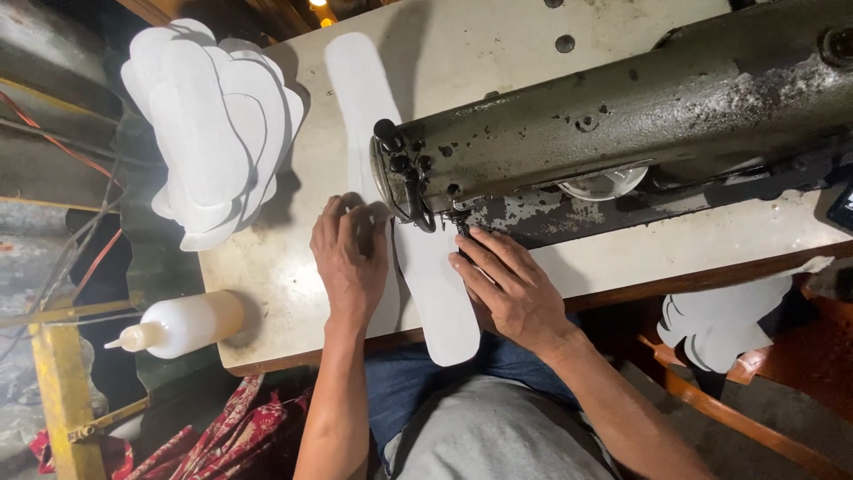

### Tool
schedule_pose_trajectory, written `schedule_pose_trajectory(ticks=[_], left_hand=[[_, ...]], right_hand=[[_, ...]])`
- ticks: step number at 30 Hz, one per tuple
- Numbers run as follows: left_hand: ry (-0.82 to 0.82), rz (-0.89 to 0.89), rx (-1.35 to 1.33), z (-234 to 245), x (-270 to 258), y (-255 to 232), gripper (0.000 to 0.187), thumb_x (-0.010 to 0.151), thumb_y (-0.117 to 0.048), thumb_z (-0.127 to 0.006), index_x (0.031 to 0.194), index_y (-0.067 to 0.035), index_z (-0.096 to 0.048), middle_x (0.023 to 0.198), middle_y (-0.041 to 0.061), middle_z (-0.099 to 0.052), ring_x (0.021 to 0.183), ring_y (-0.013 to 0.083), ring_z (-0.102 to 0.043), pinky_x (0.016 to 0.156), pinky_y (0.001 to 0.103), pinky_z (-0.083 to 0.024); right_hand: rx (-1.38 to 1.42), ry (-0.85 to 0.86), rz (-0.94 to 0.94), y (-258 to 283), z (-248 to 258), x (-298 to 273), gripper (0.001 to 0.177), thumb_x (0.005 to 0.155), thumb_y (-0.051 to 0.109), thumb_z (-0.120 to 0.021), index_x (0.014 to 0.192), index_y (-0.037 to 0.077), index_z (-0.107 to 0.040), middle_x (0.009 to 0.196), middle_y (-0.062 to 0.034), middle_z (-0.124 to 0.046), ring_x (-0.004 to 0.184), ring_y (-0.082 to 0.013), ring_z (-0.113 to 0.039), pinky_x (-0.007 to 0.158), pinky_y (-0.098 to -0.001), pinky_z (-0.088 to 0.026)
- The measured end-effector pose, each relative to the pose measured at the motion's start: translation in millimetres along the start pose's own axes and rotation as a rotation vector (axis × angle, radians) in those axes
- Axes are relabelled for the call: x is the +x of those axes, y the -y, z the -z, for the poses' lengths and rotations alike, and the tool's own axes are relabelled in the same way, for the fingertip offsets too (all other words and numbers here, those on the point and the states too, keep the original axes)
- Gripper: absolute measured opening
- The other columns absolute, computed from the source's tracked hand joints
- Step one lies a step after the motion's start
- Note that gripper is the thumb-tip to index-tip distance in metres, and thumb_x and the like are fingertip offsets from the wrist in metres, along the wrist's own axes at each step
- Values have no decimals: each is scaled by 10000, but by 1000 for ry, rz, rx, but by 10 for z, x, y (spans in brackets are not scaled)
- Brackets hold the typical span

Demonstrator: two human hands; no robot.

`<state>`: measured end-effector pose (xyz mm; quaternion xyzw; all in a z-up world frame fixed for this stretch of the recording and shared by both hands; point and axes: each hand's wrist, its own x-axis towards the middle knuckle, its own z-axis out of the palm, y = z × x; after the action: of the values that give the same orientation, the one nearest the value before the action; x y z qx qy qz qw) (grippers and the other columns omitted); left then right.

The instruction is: The person is using an industrial sewing machine to stitch shoe insole components, handling and aligning the pieces manually.

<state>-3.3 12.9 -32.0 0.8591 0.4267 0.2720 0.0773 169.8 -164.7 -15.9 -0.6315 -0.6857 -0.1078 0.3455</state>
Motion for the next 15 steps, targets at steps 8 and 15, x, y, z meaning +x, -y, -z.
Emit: schedule_pose_trajectory(ticks=[8,15], left_hand=[[101,97,108,99,132,-46,257,911,-345,-810,1071,-177,-699,1182,19,-632,1227,262,-617,997,456,-488],[325,337,101,298,430,-174,586,822,-208,-803,1368,-153,-594,1262,107,-621,1253,313,-564,1036,455,-416]], right_hand=[[17,96,17,-37,-30,-138,440,950,101,-582,1384,105,-652,1397,-180,-630,1370,-371,-547,1108,-498,-463],[9,114,-15,19,44,-128,392,1061,148,-422,1385,120,-642,1411,-168,-607,1378,-371,-521,1097,-500,-453]])
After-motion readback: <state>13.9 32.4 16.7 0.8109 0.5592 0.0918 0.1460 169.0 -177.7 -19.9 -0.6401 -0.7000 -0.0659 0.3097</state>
